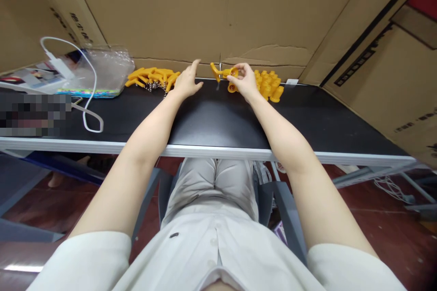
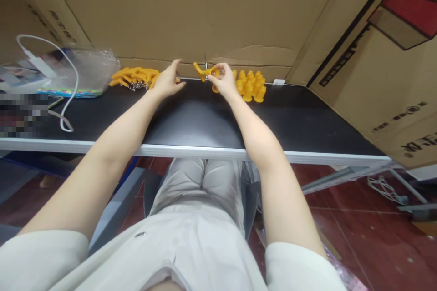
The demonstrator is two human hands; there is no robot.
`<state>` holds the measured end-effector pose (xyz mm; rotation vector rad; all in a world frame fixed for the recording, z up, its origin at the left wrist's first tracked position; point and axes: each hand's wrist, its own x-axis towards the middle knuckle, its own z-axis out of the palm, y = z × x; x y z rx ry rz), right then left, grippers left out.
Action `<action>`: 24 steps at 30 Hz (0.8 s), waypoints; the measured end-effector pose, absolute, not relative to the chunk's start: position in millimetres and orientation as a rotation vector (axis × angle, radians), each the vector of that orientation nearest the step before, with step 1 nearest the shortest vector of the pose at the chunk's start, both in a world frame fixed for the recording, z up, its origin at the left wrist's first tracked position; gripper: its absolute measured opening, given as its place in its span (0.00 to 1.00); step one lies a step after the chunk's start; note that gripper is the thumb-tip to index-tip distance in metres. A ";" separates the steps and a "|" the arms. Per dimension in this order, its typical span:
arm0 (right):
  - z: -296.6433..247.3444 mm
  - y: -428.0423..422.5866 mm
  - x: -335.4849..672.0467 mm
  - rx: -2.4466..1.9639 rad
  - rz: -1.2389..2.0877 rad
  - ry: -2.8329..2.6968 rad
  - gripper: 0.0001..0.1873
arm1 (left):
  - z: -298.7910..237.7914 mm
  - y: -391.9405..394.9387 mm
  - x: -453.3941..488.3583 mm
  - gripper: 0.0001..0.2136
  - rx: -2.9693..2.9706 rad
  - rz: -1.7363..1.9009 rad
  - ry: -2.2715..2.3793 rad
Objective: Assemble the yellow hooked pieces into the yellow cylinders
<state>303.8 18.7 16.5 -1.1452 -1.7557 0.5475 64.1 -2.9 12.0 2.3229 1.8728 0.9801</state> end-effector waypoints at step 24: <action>-2.7 18.4 293.0 -1.566 -0.019 -2.383 0.32 | 6.8 3.5 60.3 0.23 2.288 0.722 2.010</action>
